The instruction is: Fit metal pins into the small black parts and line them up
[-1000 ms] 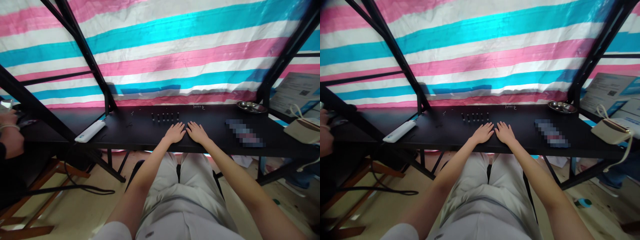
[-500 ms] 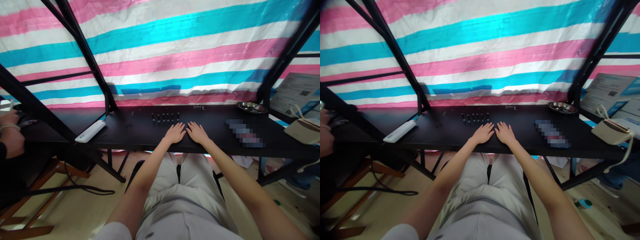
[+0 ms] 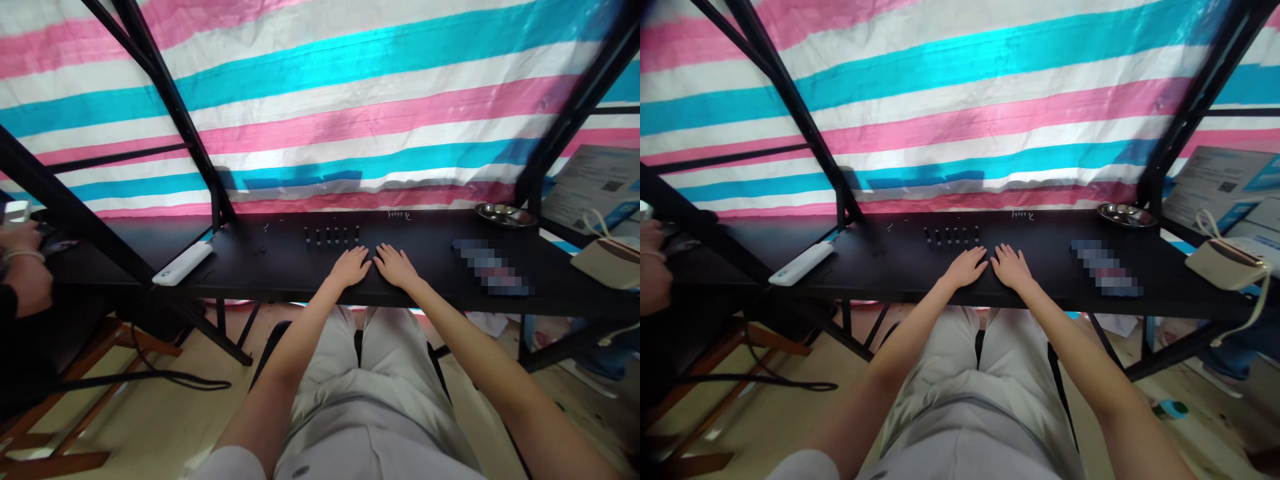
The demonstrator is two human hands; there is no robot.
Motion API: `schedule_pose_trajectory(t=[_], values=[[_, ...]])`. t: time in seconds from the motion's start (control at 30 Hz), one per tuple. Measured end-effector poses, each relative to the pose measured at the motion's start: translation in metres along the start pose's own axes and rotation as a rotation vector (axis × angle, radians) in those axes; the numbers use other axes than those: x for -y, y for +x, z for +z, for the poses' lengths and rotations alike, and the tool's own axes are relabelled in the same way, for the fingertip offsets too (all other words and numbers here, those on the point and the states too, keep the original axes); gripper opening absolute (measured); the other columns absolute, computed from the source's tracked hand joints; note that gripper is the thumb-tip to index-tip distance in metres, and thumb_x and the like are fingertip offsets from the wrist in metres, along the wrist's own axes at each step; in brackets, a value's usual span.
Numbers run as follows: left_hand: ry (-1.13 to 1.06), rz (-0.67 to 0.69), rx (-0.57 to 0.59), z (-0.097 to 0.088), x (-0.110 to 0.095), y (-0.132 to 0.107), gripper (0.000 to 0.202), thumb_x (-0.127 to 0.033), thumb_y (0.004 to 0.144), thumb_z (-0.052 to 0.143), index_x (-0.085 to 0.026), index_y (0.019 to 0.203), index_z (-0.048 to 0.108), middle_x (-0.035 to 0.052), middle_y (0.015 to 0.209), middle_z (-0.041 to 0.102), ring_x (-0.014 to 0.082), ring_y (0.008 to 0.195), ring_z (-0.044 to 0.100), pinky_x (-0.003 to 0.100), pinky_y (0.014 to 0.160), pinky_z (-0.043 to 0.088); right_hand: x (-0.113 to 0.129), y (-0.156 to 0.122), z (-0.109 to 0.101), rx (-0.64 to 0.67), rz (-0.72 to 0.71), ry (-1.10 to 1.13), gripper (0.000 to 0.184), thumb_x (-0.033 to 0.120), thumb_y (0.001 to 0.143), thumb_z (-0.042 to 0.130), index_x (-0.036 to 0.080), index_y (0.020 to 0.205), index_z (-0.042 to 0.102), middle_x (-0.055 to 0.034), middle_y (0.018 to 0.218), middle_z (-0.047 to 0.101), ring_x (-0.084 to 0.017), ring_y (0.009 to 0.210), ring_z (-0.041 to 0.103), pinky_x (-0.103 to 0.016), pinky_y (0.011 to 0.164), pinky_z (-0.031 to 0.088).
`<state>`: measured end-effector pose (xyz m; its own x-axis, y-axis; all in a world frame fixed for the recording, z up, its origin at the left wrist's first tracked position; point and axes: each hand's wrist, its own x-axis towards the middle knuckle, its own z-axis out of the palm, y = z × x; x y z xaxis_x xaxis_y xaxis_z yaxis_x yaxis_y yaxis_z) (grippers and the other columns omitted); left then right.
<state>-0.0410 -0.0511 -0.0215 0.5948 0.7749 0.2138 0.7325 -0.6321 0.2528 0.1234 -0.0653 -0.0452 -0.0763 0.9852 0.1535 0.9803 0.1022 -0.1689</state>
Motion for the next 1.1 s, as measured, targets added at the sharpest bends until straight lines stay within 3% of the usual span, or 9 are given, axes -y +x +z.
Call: schedule_pose_trajectory(t=[0.13,0.27,0.37,0.5,0.73,0.9,1.1], values=[[-0.141,-0.133,-0.308,-0.004,0.004,0.0,0.035,-0.029,0.09,0.034,-0.018,0.102,0.064,0.0067,0.108,0.066,0.0173,0.104,0.058,0.029,0.094,0.041,-0.001,0.002,-0.001,0.007,-0.014,0.045,0.053,0.039,0.092,0.026,0.015,0.139,0.036,-0.0101,0.146,0.031,-0.022,0.135,0.024,-0.049,0.108,0.017],[-0.393,-0.398,-0.537,-0.01,0.012,-0.001,0.032,-0.026,0.089,0.035,-0.018,0.082,0.065,0.0051,0.085,0.069,0.0165,0.085,0.062,0.027,0.078,0.045,-0.001,0.013,-0.002,0.032,-0.048,0.142,0.05,0.039,0.091,0.03,0.02,0.136,0.04,-0.0079,0.146,0.031,-0.02,0.135,0.024,-0.048,0.109,0.016],[-0.512,-0.464,-0.612,-0.013,0.016,-0.001,0.031,-0.026,0.087,0.036,-0.017,0.077,0.064,0.0042,0.078,0.069,0.0158,0.078,0.062,0.026,0.074,0.044,0.004,0.031,0.001,0.033,-0.05,0.213,0.05,0.043,0.089,0.037,0.021,0.134,0.043,-0.0075,0.144,0.034,-0.02,0.135,0.026,-0.047,0.109,0.016],[-0.527,-0.448,-0.618,-0.014,0.015,-0.002,0.029,-0.026,0.086,0.039,-0.018,0.074,0.064,0.0032,0.074,0.068,0.0156,0.075,0.061,0.025,0.072,0.043,0.017,0.06,0.006,-0.026,0.037,0.274,0.055,0.05,0.083,0.047,0.018,0.128,0.05,-0.0105,0.14,0.041,-0.023,0.133,0.031,-0.045,0.108,0.018],[-0.512,-0.428,-0.608,-0.011,0.017,-0.002,0.029,-0.027,0.086,0.038,-0.019,0.075,0.063,0.0025,0.075,0.068,0.0149,0.075,0.061,0.025,0.072,0.043,0.037,0.088,0.007,-0.117,0.151,0.367,0.047,0.046,0.076,0.058,0.018,0.114,0.062,-0.0103,0.133,0.05,-0.026,0.121,0.047,-0.04,0.104,0.029],[-0.488,-0.402,-0.582,-0.009,0.016,-0.001,0.028,-0.026,0.087,0.038,-0.019,0.076,0.063,0.0025,0.075,0.067,0.0145,0.075,0.06,0.024,0.07,0.043,0.03,0.093,0.011,-0.156,0.138,0.478,0.032,0.036,0.076,0.061,0.018,0.102,0.068,-0.0072,0.123,0.058,-0.023,0.12,0.048,-0.034,0.099,0.037],[-0.331,-0.23,-0.491,-0.008,0.01,0.002,0.028,-0.023,0.088,0.038,-0.019,0.073,0.061,0.0028,0.075,0.064,0.0144,0.077,0.058,0.025,0.074,0.044,0.009,0.082,0.013,-0.19,0.036,0.573,0.025,0.029,0.073,0.064,0.018,0.094,0.071,-0.0067,0.112,0.065,-0.022,0.116,0.052,-0.031,0.098,0.04]])
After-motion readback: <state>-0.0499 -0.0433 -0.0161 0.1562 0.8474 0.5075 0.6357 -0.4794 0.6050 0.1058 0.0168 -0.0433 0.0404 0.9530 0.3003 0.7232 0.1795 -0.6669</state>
